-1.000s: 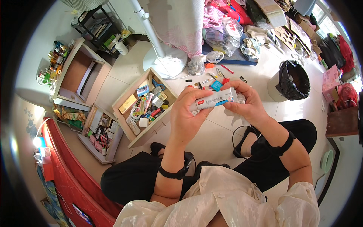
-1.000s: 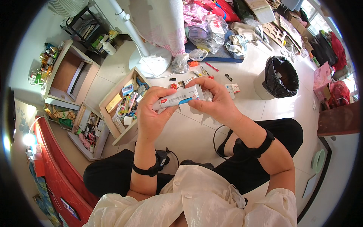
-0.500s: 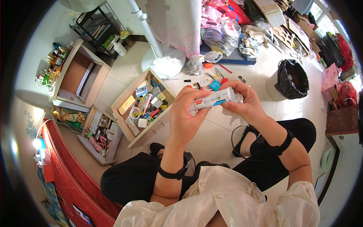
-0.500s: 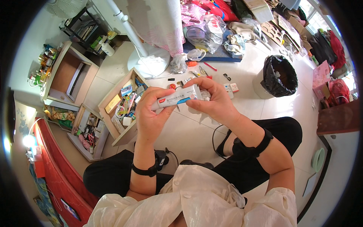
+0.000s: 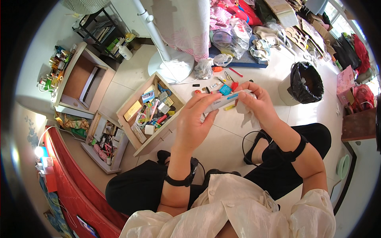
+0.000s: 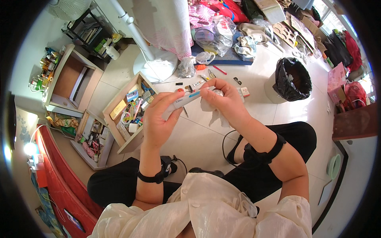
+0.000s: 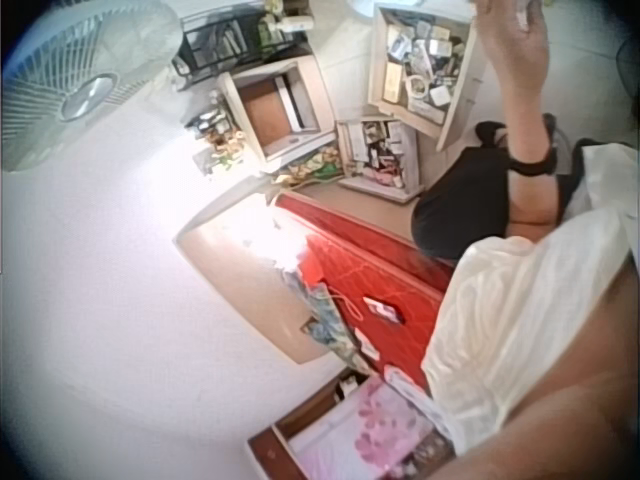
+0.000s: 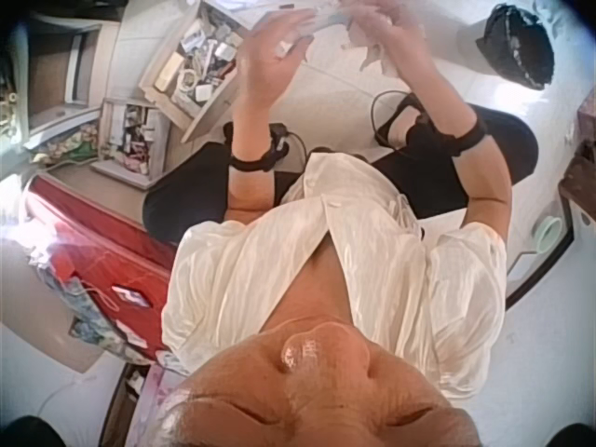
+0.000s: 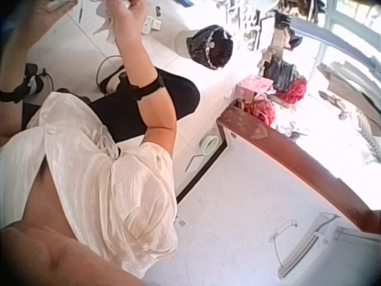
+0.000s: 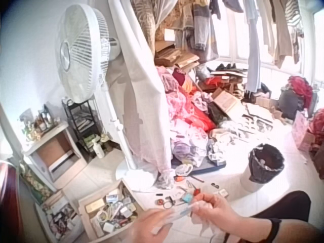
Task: The person wipes a watch with a cloth, applies a substance from a tube to a small red fabric object, and uses a needle and a small screwdriver to work on the red object and some black rings.
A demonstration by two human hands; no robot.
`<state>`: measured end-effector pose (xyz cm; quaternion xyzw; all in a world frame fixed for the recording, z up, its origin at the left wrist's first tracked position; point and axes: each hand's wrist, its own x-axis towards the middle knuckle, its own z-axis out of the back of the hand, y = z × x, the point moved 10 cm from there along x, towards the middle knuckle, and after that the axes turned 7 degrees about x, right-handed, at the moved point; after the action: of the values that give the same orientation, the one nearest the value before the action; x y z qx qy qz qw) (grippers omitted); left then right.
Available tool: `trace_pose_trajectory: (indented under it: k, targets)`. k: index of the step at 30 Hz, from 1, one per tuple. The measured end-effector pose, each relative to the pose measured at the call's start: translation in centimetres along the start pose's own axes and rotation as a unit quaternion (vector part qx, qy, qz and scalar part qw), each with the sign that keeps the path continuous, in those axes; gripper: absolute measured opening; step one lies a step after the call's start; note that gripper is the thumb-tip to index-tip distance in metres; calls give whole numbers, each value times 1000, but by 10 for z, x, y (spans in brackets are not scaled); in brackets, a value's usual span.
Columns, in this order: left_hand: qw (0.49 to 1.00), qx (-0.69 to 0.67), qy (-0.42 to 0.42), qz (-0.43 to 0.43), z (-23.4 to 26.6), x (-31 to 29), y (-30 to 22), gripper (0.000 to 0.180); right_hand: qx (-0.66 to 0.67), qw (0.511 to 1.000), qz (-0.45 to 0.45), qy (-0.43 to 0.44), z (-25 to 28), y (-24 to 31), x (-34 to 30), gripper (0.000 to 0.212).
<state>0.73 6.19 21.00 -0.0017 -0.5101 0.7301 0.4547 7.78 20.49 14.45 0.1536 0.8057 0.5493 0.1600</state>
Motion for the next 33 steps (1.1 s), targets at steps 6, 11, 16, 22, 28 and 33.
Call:
trace_pose_trajectory:
  k: [6, 11, 16, 22, 28, 33]
  targets:
    - [995, -2, 78, 59, -16, -2, 10, 32, 20, 999, -1, -39, 6, -3, 1, 22]
    - [973, -139, 123, 140, -32, -14, 35, 34, 24, 999, -16, -39, 6, -6, 1, 23]
    - [968, -170, 127, 132, -41, -14, 31, 37, -1, 999, -9, -37, 8, -7, 2, 25]
    - [991, -50, 57, 111, -33, -11, 33, 35, -11, 977, 81, -195, 38, 24, 1, 19]
    - [996, 29, 49, 62, -44, -16, 20, 22, -553, 711, 429, 75, -86, 57, -44, 35]
    - [987, -57, 89, 118, -58, -18, 29, 19, -577, 706, 402, 87, -72, 53, -27, 23]
